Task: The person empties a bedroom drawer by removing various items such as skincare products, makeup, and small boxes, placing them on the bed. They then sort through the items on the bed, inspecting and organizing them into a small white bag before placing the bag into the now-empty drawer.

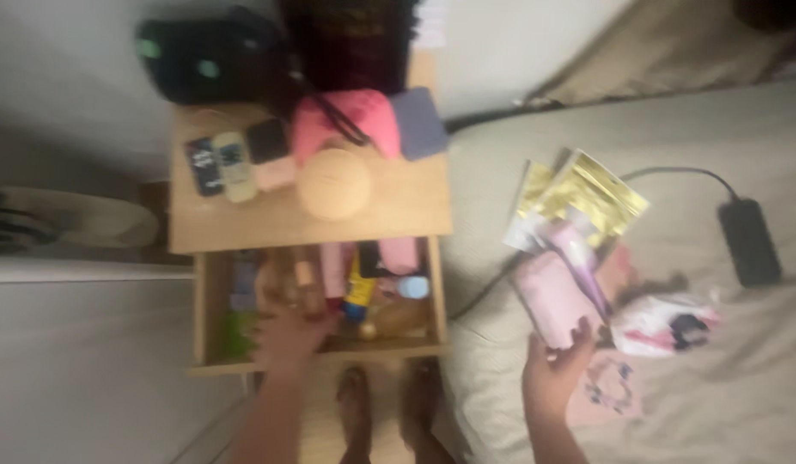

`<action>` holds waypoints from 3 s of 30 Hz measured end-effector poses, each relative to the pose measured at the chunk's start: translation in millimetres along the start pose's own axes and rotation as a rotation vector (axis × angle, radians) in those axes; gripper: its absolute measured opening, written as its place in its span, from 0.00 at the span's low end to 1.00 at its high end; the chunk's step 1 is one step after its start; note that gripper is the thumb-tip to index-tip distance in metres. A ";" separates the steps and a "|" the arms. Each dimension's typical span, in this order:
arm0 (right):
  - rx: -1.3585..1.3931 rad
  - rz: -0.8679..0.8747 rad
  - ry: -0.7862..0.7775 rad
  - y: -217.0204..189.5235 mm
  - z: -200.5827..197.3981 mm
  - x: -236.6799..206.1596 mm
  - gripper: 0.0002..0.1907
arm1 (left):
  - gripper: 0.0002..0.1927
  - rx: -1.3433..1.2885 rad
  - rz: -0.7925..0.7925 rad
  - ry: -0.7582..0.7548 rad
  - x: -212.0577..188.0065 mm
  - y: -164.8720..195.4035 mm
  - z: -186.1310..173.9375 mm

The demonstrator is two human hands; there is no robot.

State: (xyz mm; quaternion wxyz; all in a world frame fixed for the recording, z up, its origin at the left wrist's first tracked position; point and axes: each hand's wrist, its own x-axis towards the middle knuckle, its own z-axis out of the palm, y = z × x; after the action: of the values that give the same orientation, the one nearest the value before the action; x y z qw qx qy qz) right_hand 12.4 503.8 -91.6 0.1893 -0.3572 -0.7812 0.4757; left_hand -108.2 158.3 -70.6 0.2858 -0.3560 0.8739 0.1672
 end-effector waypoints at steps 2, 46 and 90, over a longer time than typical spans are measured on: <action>-0.076 -0.119 -0.093 -18.8 17.2 -15.8 0.43 | 0.78 0.087 0.007 -0.018 0.8 4.5 5.7; 1.083 0.524 -0.105 -29.2 -24.1 -25.0 0.22 | 0.35 -0.056 0.874 0.236 2.3 -43.0 -4.7; 0.050 0.005 -1.084 -85.3 214.4 -94.3 0.34 | 0.38 -0.807 0.503 -0.171 60.9 -71.2 -16.2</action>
State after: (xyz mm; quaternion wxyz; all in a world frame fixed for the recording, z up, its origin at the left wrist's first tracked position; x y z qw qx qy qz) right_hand -92.7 278.9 -114.4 -0.2333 -0.0578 -0.7544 0.6108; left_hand -98.8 69.0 -102.0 0.1464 -0.2010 0.7714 0.5857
